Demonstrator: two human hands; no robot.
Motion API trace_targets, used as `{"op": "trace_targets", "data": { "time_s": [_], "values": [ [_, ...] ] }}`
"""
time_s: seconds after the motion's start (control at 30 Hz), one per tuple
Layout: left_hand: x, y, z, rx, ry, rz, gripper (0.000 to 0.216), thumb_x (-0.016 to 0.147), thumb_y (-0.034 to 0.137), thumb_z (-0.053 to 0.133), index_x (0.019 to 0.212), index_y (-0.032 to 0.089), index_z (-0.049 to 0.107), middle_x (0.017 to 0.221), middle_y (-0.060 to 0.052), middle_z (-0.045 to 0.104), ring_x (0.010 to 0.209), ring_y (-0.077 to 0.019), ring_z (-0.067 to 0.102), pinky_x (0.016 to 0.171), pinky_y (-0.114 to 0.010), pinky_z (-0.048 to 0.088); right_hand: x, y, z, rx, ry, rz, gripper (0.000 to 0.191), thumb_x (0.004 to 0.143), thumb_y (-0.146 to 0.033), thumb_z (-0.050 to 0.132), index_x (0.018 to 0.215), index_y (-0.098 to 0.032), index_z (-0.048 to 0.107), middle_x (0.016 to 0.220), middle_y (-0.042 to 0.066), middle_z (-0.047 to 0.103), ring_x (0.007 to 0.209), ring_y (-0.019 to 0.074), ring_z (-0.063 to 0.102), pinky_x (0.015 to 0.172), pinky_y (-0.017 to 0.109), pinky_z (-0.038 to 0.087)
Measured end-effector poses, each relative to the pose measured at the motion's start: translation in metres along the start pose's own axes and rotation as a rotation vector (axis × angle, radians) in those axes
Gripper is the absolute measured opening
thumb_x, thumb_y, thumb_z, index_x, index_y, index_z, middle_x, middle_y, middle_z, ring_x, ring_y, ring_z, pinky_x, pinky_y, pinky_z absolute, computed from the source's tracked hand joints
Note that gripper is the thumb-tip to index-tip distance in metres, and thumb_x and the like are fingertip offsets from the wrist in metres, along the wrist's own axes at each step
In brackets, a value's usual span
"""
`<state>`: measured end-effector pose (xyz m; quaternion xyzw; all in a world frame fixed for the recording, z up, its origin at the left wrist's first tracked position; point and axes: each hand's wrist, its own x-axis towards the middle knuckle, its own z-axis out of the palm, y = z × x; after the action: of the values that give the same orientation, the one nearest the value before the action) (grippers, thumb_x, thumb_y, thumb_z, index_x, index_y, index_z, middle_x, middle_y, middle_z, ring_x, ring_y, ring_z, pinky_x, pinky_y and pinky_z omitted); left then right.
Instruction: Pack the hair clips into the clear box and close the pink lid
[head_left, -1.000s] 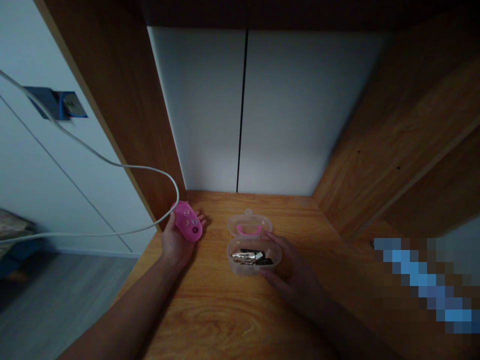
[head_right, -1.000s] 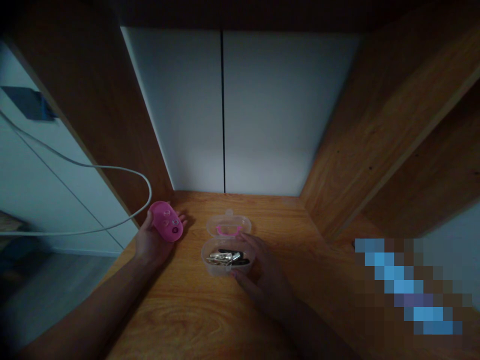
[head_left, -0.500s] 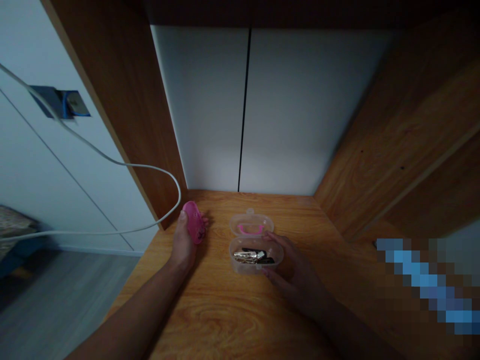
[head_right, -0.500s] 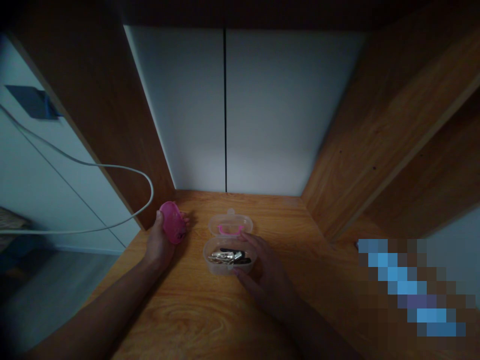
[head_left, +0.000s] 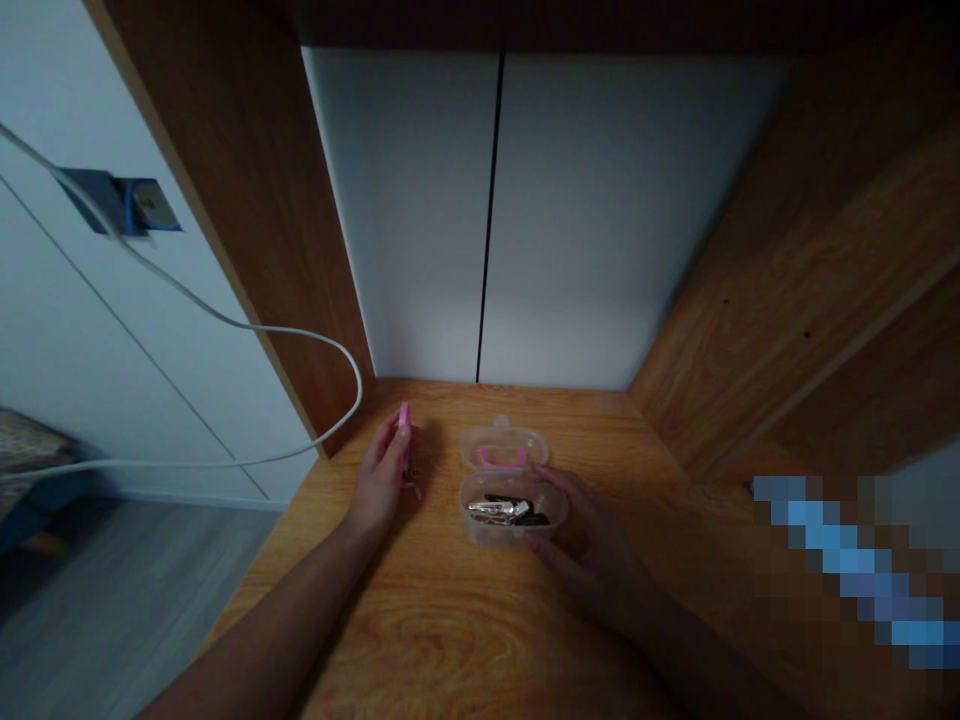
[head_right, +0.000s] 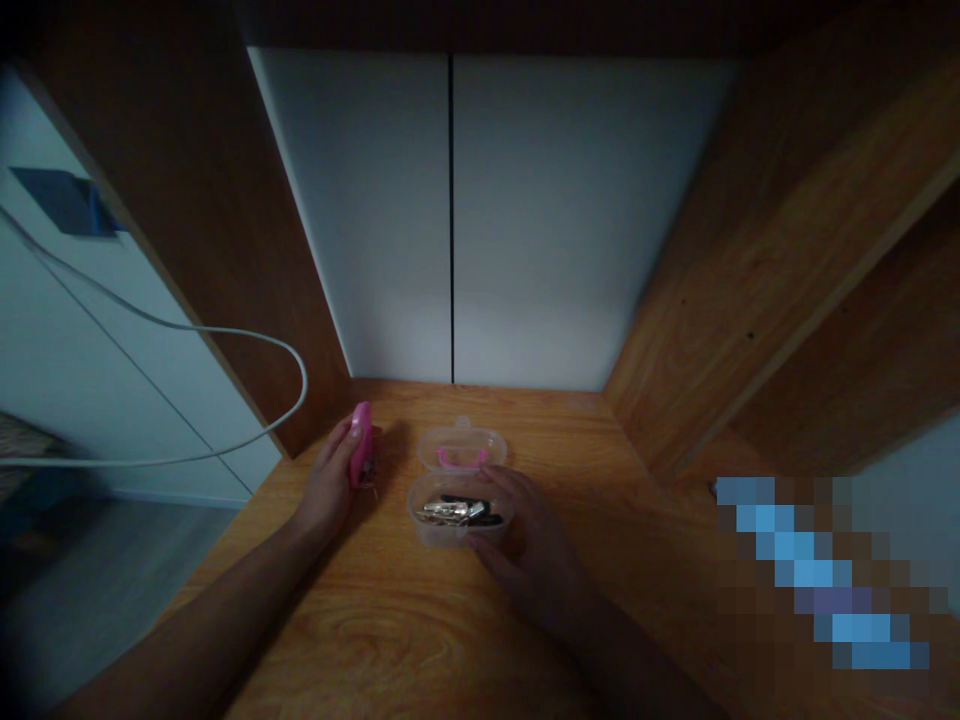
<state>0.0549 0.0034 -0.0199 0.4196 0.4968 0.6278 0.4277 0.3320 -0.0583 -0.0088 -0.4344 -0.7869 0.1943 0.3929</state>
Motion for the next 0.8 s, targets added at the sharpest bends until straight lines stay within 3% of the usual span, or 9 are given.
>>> {"op": "trace_targets", "data": {
  "time_s": [0.1, 0.2, 0.4, 0.57, 0.7, 0.8],
  "values": [
    [-0.001, 0.003, 0.001, 0.038, -0.059, 0.022, 0.059, 0.082, 0.054, 0.067, 0.131, 0.022, 0.060, 0.117, -0.008, 0.069, 0.108, -0.0237, 0.062, 0.089, -0.032, 0.048, 0.000, 0.000, 0.001, 0.015, -0.009, 0.008, 0.059, 0.086, -0.034, 0.066, 0.140, -0.031, 0.042, 0.144, 0.008, 0.051, 0.134, 0.0286, 0.049, 0.113, 0.051, 0.039],
    [-0.002, 0.005, 0.002, 0.069, -0.118, 0.039, 0.063, 0.080, 0.050, 0.070, 0.134, 0.018, 0.059, 0.124, -0.012, 0.067, 0.120, -0.0281, 0.057, 0.102, -0.038, 0.042, 0.001, 0.000, 0.001, 0.024, -0.017, 0.018, 0.059, 0.087, -0.035, 0.066, 0.141, -0.030, 0.041, 0.145, 0.010, 0.050, 0.134, 0.0290, 0.048, 0.114, 0.052, 0.038],
    [-0.006, 0.005, 0.005, 0.093, -0.112, 0.085, 0.061, 0.076, 0.040, 0.077, 0.132, 0.021, 0.060, 0.132, -0.012, 0.063, 0.122, -0.0304, 0.057, 0.101, -0.043, 0.044, 0.000, 0.001, 0.001, -0.001, -0.006, 0.005, 0.059, 0.087, -0.036, 0.066, 0.141, -0.030, 0.042, 0.144, 0.010, 0.051, 0.132, 0.0292, 0.049, 0.112, 0.052, 0.040],
    [-0.010, 0.014, 0.005, 0.084, 0.018, 0.210, 0.050, 0.074, 0.033, 0.079, 0.121, 0.022, 0.068, 0.126, -0.010, 0.067, 0.112, -0.0281, 0.061, 0.090, -0.037, 0.050, 0.003, -0.001, 0.000, -0.022, -0.005, -0.065, 0.051, 0.087, -0.033, 0.066, 0.136, -0.032, 0.050, 0.138, 0.008, 0.056, 0.128, 0.0291, 0.052, 0.109, 0.052, 0.043],
    [-0.008, 0.021, 0.004, 0.164, 0.239, 0.368, 0.045, 0.079, 0.032, 0.075, 0.123, 0.024, 0.066, 0.123, -0.009, 0.066, 0.110, -0.0252, 0.060, 0.098, -0.038, 0.045, 0.006, -0.005, -0.003, 0.014, -0.051, -0.134, 0.023, 0.090, -0.029, 0.063, 0.113, -0.031, 0.067, 0.128, 0.006, 0.064, 0.126, 0.0265, 0.053, 0.106, 0.050, 0.046],
    [-0.006, 0.024, 0.004, 0.091, 0.294, 0.362, 0.057, 0.077, 0.030, 0.078, 0.129, 0.026, 0.057, 0.125, -0.008, 0.062, 0.112, -0.0230, 0.059, 0.101, -0.037, 0.046, 0.007, -0.006, -0.003, 0.006, -0.045, -0.131, 0.012, 0.090, -0.028, 0.063, 0.099, -0.029, 0.071, 0.128, 0.006, 0.063, 0.126, 0.0265, 0.053, 0.105, 0.050, 0.047]
  ]
}}
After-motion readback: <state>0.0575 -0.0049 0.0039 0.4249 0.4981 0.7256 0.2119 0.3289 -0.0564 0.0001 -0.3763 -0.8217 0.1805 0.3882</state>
